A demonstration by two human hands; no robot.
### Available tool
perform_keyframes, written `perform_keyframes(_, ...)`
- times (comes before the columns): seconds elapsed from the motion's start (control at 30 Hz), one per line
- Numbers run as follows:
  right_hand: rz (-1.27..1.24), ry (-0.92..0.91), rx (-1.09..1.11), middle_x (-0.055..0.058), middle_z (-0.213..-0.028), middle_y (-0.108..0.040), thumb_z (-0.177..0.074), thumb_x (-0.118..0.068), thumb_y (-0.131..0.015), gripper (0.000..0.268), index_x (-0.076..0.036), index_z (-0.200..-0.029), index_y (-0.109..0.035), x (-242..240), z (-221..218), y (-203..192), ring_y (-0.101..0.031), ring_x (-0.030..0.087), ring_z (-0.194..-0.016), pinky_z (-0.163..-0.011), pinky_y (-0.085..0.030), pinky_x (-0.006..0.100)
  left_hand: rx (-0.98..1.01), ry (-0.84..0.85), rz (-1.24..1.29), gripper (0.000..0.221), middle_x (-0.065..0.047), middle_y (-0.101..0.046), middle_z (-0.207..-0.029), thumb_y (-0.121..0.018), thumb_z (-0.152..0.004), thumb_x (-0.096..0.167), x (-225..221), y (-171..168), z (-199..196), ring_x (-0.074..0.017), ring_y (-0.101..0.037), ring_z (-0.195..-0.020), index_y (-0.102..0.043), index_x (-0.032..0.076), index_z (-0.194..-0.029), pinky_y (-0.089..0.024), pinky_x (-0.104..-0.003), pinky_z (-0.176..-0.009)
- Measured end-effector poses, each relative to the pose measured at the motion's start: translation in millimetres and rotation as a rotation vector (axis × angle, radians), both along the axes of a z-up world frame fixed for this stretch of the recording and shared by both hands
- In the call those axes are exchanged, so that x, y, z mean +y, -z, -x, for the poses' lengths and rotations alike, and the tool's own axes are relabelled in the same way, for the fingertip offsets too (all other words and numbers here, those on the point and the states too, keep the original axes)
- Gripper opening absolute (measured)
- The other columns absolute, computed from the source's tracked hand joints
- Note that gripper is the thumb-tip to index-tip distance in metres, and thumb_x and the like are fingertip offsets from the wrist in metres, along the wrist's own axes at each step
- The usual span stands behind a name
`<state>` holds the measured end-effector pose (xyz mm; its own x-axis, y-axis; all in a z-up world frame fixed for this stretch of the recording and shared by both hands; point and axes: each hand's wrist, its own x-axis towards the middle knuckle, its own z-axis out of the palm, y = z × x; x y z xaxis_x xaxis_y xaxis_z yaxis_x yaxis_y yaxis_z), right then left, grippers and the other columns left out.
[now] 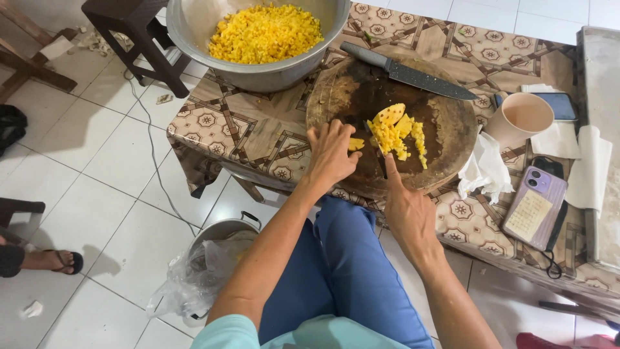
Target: Dicing a peeled pineapple into small pieces on a wooden cutting board using a knife
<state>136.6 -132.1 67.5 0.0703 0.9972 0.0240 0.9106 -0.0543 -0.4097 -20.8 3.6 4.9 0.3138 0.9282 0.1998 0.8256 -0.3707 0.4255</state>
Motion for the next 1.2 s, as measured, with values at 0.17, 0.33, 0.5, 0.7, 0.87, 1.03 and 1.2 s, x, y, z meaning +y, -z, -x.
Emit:
perform_keyframes(0.17, 0.005, -0.035, -0.108, 0.004, -0.059, -0.060, -0.104, -0.009, -0.038, 0.057, -0.019, -0.160, -0.033, 1, 12, 16, -0.047, 0.012, -0.042, -0.041, -0.040, 0.023, -0.044, 0.064, 0.034, 0.031, -0.011, -0.057, -0.106, -0.075, -0.085, 0.020, 9, 11, -3, -0.0330, -0.060, -0.107, -0.064, 0.006, -0.111, -0.028, -0.053, -0.106)
perform_keyframes(0.33, 0.047, -0.035, -0.151, 0.007, -0.067, -0.066, -0.102, -0.007, -0.041, 0.062, -0.021, -0.162, -0.030, 1, 17, 8, -0.054, 0.013, -0.047, -0.046, -0.046, 0.025, -0.015, 0.101, 0.032, 0.024, -0.015, -0.056, -0.105, -0.071, -0.085, 0.013, 6, -2, -8, -0.0351, -0.063, -0.099, -0.064, 0.002, -0.105, -0.031, -0.050, -0.104)
perform_keyframes(0.5, 0.083, -0.050, -0.248, 0.008, -0.074, -0.070, -0.102, -0.008, -0.042, 0.063, -0.025, -0.162, -0.029, -3, 16, -1, -0.058, 0.013, -0.051, -0.048, -0.049, 0.026, 0.113, 0.119, -0.015, 0.024, -0.019, -0.059, -0.103, -0.069, -0.083, 0.008, 9, -11, -14, -0.0379, -0.065, -0.094, -0.063, -0.001, -0.104, -0.036, -0.050, -0.099)
perform_keyframes(0.7, 0.027, -0.136, -0.407, 0.009, -0.072, -0.070, -0.097, -0.004, -0.042, 0.068, -0.018, -0.162, -0.026, 5, 21, 11, -0.065, 0.014, -0.053, -0.048, -0.054, 0.030, 0.156, 0.145, -0.004, 0.024, -0.023, -0.059, -0.103, -0.072, -0.082, 0.005, 13, -7, -18, -0.0419, -0.064, -0.090, -0.064, -0.005, -0.102, -0.038, -0.049, -0.096)
perform_keyframes(0.87, -0.013, -0.131, -0.376, 0.010, -0.067, -0.069, -0.098, -0.002, -0.041, 0.067, -0.016, -0.161, -0.026, 19, 20, 28, -0.064, 0.016, -0.051, -0.046, -0.055, 0.030, 0.126, 0.166, -0.020, 0.022, -0.023, -0.059, -0.102, -0.070, -0.083, 0.003, 12, -6, -12, -0.0428, -0.065, -0.091, -0.064, -0.006, -0.103, -0.039, -0.050, -0.096)
perform_keyframes(1.03, 0.014, -0.084, -0.151, 0.012, -0.063, -0.068, -0.104, -0.010, -0.037, 0.055, -0.014, -0.159, -0.033, 21, 8, 27, -0.057, 0.017, -0.042, -0.040, -0.050, 0.028, 0.028, 0.173, 0.022, 0.027, -0.024, -0.059, -0.101, -0.072, -0.082, 0.007, 7, -11, -3, -0.0470, -0.062, -0.092, -0.065, -0.009, -0.102, -0.037, -0.054, -0.100)
perform_keyframes(1.2, 0.058, -0.030, 0.013, 0.014, -0.064, -0.067, -0.106, -0.012, -0.034, 0.054, -0.016, -0.159, -0.033, 13, 1, 24, -0.053, 0.016, -0.039, -0.039, -0.047, 0.028, 0.130, 0.202, -0.022, 0.024, -0.018, -0.062, -0.098, -0.075, -0.079, 0.011, 11, 0, -6, -0.0413, -0.066, -0.095, -0.066, -0.001, -0.099, -0.037, -0.051, -0.099)
